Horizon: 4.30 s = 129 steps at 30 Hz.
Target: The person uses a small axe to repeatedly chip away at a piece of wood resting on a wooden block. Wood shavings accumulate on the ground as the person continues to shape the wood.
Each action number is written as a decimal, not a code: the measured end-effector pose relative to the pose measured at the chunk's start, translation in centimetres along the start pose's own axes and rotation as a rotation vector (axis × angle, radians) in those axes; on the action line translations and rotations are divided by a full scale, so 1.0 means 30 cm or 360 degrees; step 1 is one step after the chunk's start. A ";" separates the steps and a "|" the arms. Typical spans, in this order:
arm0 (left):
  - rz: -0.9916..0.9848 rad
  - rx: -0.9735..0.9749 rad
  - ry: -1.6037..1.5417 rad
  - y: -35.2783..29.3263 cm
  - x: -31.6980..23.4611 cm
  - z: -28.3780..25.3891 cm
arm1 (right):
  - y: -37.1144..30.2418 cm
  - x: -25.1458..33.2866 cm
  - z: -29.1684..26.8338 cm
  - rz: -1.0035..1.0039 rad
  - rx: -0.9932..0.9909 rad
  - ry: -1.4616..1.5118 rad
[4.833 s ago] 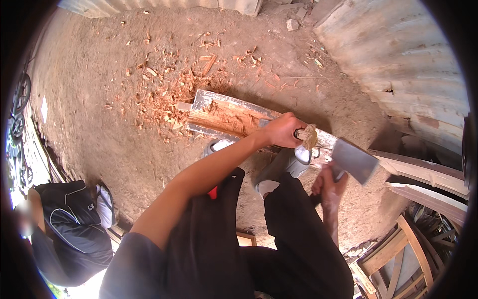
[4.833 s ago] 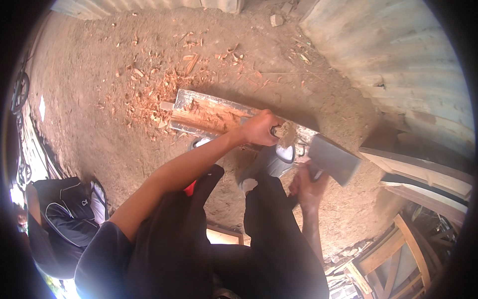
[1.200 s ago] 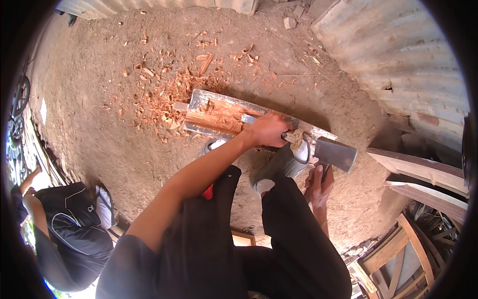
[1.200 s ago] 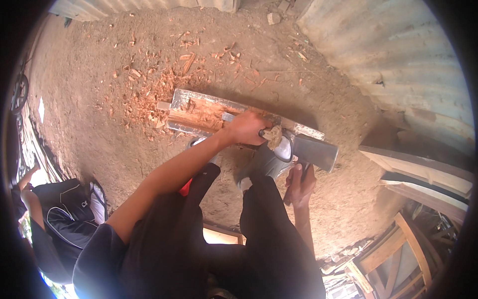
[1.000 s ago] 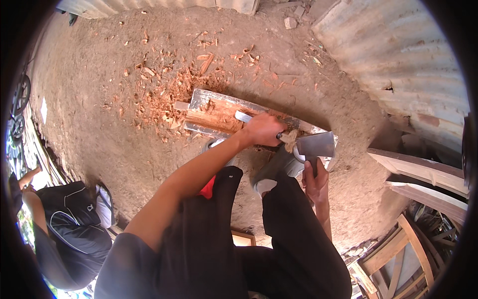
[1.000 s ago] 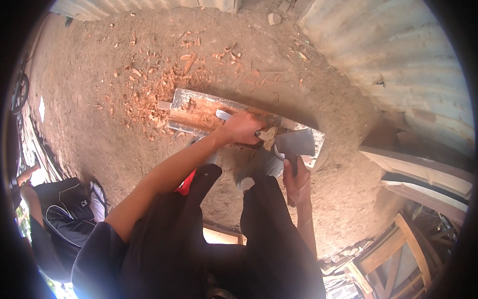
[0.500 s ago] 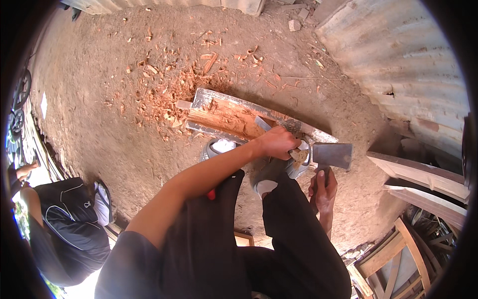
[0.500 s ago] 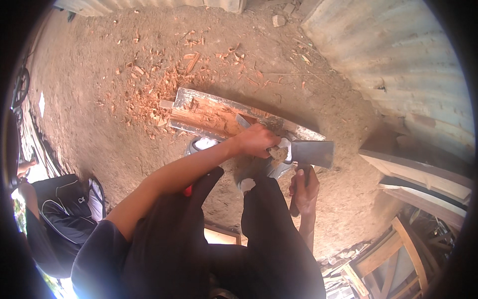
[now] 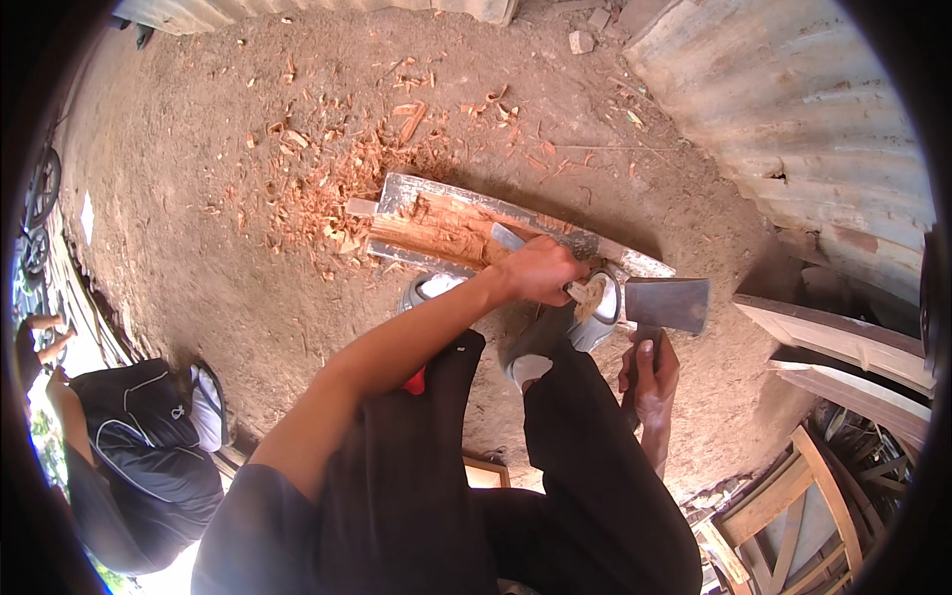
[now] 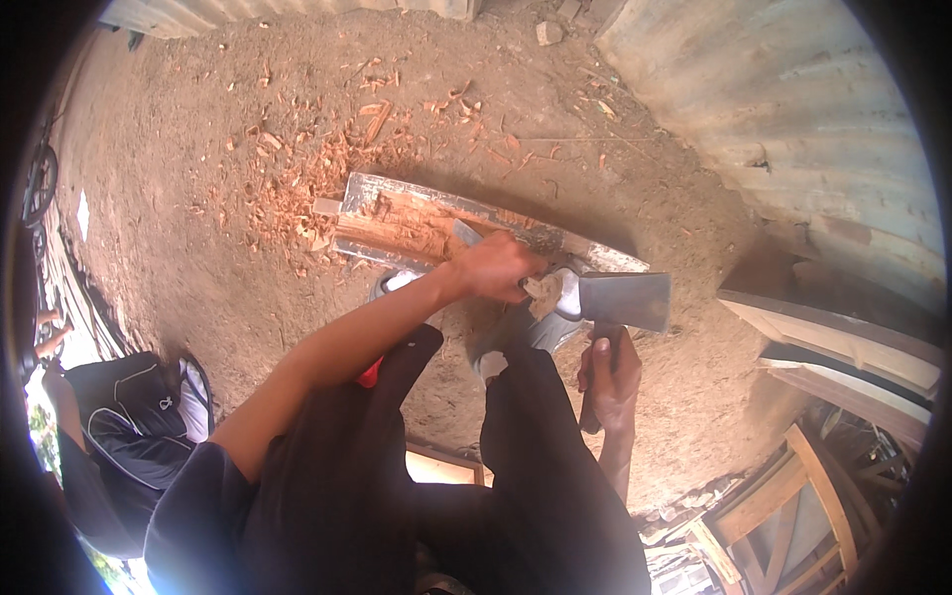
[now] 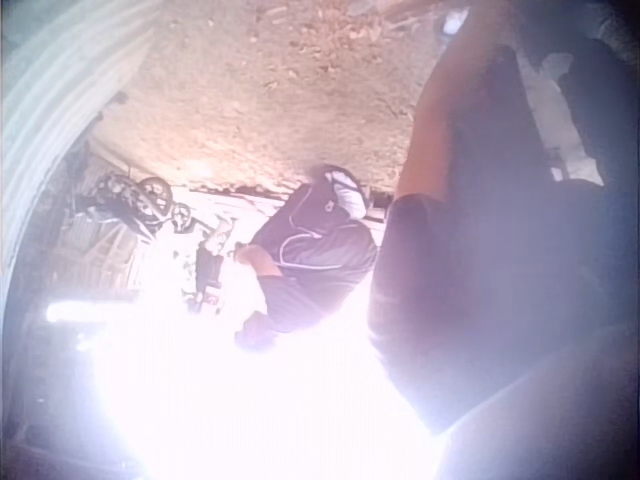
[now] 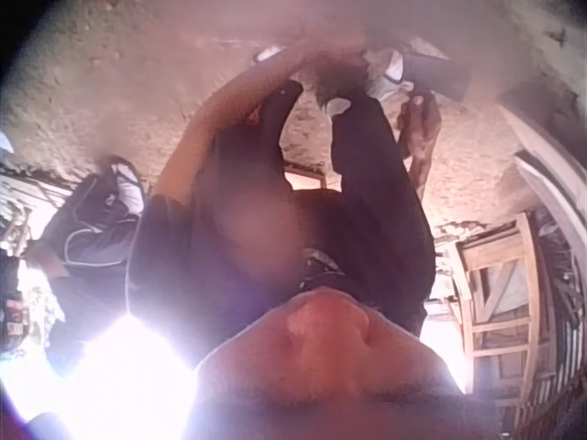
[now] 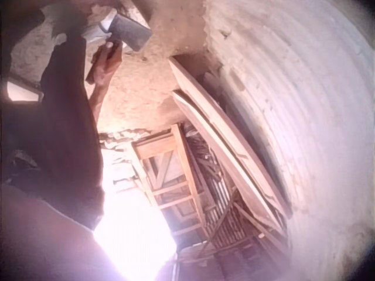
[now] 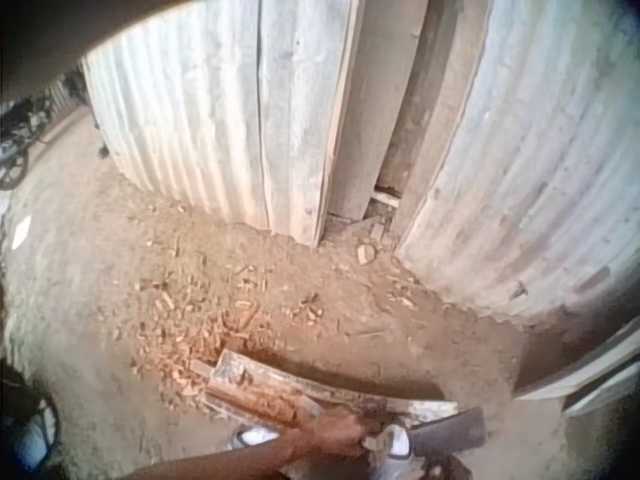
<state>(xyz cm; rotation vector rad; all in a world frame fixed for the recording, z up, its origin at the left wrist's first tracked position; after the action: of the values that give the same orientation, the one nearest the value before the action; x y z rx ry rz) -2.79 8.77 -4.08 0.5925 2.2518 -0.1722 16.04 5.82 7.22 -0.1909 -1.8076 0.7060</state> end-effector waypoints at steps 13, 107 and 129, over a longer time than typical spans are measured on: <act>-0.0153 -0.0265 -0.0022 -0.002 0.026 -0.070 | 0.040 -0.028 0.026 0.0017 -0.0138 0.0240; -0.0164 -0.0188 -0.0371 0.093 0.006 -0.058 | 0.000 0.006 0.047 -0.0206 -0.0260 -0.0405; -0.0224 -0.0220 -0.0309 0.062 0.015 -0.094 | 0.068 -0.020 -0.001 0.0023 -0.0159 0.0044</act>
<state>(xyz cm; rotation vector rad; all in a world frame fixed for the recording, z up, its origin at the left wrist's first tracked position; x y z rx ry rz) -4.07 11.43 -2.37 0.3297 2.0963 -0.1368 15.85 7.21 5.61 -0.2793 -1.8182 0.6209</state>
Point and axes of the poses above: each hand's wrist, its own y-axis towards the middle knuckle, its own z-axis out of the palm, x = y × z, the point moved 8 cm from there along y, towards the middle knuckle, and after that the axes turned 6 degrees about y, right-handed, at the moved point
